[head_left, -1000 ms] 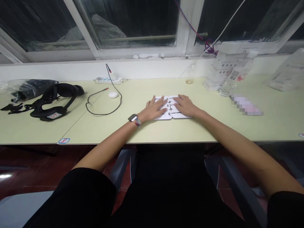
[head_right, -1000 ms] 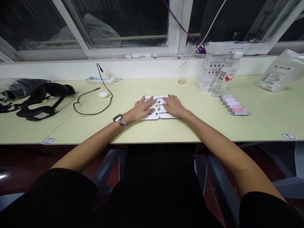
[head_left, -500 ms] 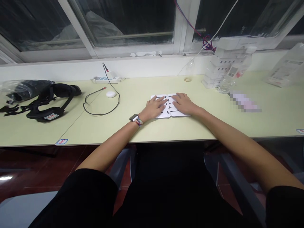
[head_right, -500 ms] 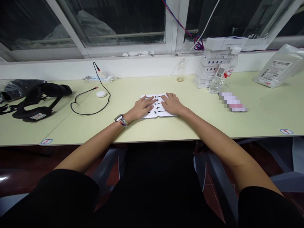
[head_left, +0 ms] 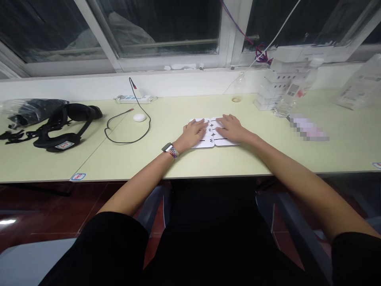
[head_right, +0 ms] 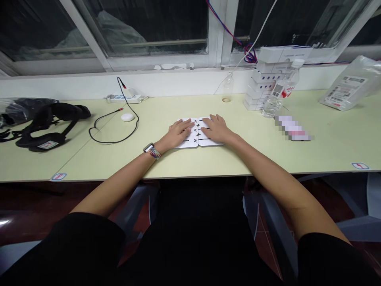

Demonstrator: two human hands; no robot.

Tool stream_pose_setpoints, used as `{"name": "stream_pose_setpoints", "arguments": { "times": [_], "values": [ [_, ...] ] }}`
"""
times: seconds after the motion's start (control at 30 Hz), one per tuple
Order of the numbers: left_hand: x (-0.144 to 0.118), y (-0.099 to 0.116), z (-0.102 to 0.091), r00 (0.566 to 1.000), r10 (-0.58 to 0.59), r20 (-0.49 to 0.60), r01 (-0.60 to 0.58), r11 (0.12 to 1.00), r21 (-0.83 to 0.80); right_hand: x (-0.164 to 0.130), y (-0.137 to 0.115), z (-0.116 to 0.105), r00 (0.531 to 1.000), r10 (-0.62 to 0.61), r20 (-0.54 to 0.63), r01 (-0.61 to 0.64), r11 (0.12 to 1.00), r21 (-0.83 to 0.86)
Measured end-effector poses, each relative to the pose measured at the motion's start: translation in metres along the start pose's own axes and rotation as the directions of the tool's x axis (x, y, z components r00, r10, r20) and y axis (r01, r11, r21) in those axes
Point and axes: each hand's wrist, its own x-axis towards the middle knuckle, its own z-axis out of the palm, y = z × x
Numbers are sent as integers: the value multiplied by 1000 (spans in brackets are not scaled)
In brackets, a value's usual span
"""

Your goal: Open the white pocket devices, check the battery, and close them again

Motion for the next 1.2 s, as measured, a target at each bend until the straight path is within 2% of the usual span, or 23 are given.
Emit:
{"name": "stream_pose_setpoints", "arguments": {
  "times": [0.07,0.17,0.23,0.3,0.47,0.57,0.67,0.77,0.83,0.93,1.0,1.1,1.2],
  "values": [
    [-6,-1,-9,999,5,-39,-5,1000,13,-2,-3,-8,994,-41,-99,46,998,53],
    [-17,-4,-25,988,64,-140,-64,998,3,-11,-16,-14,944,-235,-232,265,958,107],
    [-27,-4,-36,977,124,-175,-128,992,-10,-21,-28,-10,883,-413,-224,439,894,82],
    [-39,-1,-42,968,185,-168,-192,981,-21,-32,-40,-1,826,-534,-182,547,836,29],
    [-72,13,-37,956,289,-45,-292,953,-82,-49,-53,18,756,-622,-206,636,771,6],
    [-89,19,-33,960,278,-19,-279,957,-79,-56,-54,20,721,-646,-252,665,747,-11],
    [-102,24,-36,963,271,-14,-271,960,-63,-64,-57,19,668,-703,-245,712,699,-65],
    [-111,29,-44,967,253,-11,-250,951,-180,-69,-59,21,618,-741,-263,757,651,-55],
    [-112,30,-47,976,219,-3,-209,924,-319,-68,-59,23,613,-732,-297,767,641,4],
    [-109,28,-44,990,136,-40,-139,885,-443,-66,-58,24,655,-687,-315,738,672,71],
    [-104,25,-39,996,61,-66,-86,857,-508,-66,-58,20,681,-671,-293,719,688,97],
    [-98,20,-32,995,-47,-90,-18,792,-610,-69,-59,13,677,-700,-226,734,665,140],
    [-95,16,-28,992,-114,-46,57,760,-648,-70,-58,11,685,-709,-169,729,663,173]
  ]
}}
